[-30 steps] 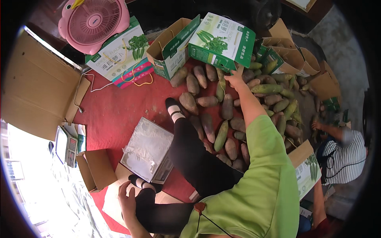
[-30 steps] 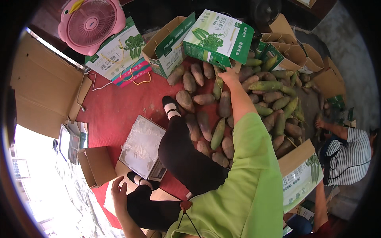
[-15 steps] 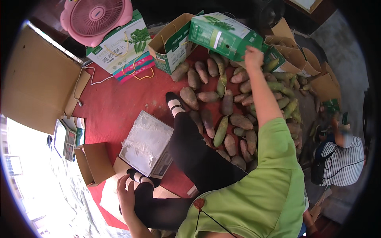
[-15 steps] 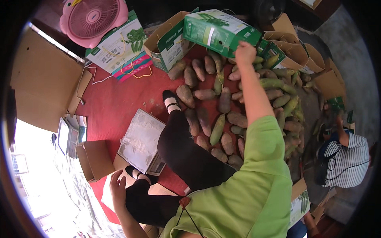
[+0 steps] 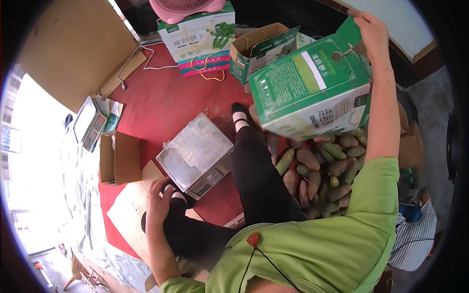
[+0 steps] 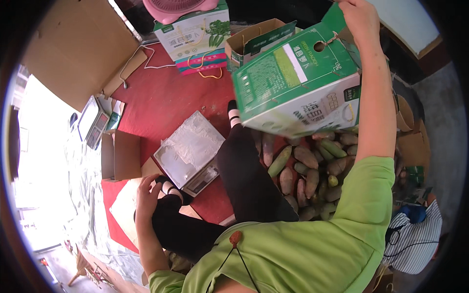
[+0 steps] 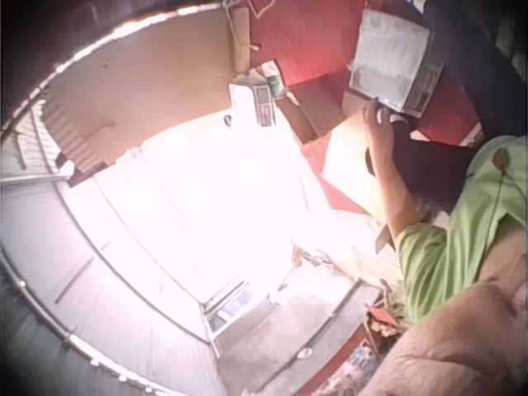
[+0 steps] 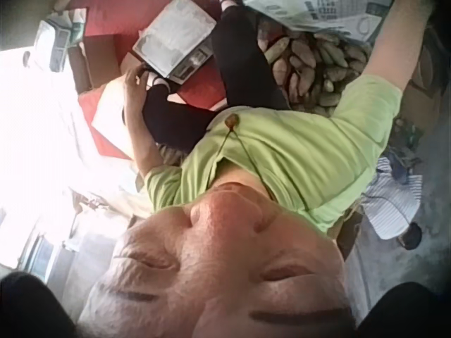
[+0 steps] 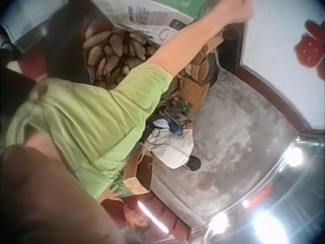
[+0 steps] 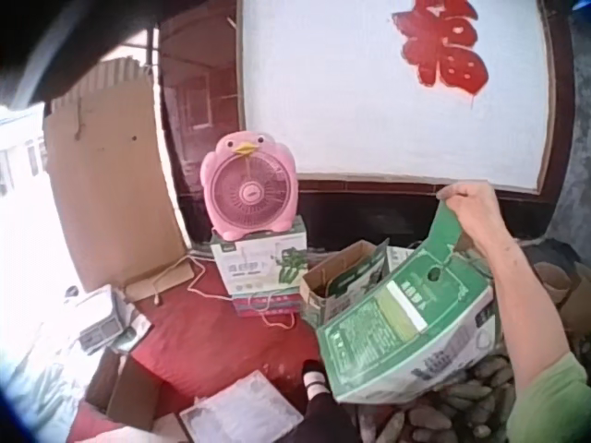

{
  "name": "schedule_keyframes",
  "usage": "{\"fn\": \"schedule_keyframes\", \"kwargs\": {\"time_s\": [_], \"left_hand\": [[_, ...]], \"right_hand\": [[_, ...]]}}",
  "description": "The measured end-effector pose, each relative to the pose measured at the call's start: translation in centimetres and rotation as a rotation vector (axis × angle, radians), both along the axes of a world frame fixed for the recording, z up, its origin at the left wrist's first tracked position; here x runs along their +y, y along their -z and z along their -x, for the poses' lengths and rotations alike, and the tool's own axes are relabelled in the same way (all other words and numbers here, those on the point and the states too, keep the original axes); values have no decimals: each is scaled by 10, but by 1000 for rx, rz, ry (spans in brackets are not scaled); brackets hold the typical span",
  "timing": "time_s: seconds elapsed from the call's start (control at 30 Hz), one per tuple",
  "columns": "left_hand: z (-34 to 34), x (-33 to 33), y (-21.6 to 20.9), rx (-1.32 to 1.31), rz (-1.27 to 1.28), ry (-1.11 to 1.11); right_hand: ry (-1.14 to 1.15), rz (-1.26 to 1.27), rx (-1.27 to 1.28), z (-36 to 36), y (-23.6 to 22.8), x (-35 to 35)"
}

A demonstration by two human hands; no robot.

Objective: The person is sorting and packing produce items (loofahs or similar vegetables) into cardboard boxes on a scale.

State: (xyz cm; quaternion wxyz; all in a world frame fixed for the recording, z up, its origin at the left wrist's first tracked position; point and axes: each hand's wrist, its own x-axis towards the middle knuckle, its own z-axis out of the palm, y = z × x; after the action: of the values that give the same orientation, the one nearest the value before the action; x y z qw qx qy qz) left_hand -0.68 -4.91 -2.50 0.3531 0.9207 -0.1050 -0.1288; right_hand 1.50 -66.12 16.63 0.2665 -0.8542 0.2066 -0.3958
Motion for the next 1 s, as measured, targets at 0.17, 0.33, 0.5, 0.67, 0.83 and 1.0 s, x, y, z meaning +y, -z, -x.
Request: {"fn": "schedule_keyframes", "kwargs": {"time_s": [0.17,0.33,0.5,0.67,0.83,1.0], "left_hand": [[6,9,1,-5,42,-39],[5,12,7,-2,47,-63],[-1,19,15,14,135,-139],[0,22,13,4,101,-211],[0,24,14,5,120,-247],[5,23,6,-138,74,-353]], "right_hand": [[-277,-194,-53,-35,-25,72],[-551,-207,-236,-62,-60,186],[-875,-47,-323,-111,-50,254],[-1247,-175,-106,-136,-3,320],[-1221,304,-34,-99,75,356],[-1431,282,219,-63,137,351]]}}
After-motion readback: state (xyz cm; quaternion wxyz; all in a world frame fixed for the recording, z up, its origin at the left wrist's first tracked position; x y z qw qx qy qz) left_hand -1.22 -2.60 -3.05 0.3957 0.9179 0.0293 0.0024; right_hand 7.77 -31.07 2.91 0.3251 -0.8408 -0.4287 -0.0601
